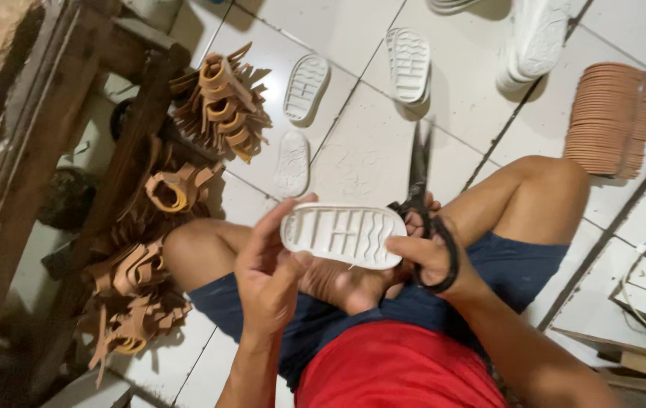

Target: The person sits on the floor, unwraps a plastic bag of white rubber shoe soles, and uses scissors to trim excess flashing from the edges and tread grooves of the soles one at a time, placing finished soles on the floor beside them.

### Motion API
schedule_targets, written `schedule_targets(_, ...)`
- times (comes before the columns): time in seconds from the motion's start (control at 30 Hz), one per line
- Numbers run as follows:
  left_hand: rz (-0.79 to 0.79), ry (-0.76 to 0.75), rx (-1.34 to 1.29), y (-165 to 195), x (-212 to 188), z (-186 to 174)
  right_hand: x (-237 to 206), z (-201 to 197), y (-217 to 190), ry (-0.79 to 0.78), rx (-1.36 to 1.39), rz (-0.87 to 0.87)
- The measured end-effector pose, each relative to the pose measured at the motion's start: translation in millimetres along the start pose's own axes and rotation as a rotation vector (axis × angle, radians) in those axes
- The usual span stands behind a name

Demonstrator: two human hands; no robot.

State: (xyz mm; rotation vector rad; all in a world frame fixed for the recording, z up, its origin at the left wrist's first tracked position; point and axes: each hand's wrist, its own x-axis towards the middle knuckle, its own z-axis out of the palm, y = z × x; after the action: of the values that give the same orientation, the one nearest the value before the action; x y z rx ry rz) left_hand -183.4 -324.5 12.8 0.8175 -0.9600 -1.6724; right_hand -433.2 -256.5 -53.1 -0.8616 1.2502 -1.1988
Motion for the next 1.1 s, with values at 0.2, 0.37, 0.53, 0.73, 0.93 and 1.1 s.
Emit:
schedule_targets(0.2,-0.187,0.123,0.201,-40.9,27.4,-13.4,38.0,-0.1,-11.2,0.312,0.297,0.295)
schedule_targets(0.37,-0.146,-0.014,0.898,-72.4,52.3,-19.8,117.3,-9.0,-24.3,0.48,0.428,0.03)
schedule_targets(0.53,0.074,-0.023,1.441,-78.5,97.1,-20.0,102.4,1.0,-11.6,0.477,0.166,0.222)
schedule_targets(0.73,0.046,-0.017,1.484,-74.1,113.3,-22.2,53.0,3.6,10.4,0.223,-0.028,0.362)
schedule_targets(0.93,0.222,0.28,1.04,-39.6,67.3,-28.8,38.0,4.1,29.7,0.079,-0.147,0.292)
schedule_targets(1.1,-0.127,0.301,0.555,-33.0,39.3,-13.7,24.6,10.1,33.9,-0.081,-0.356,-0.108)
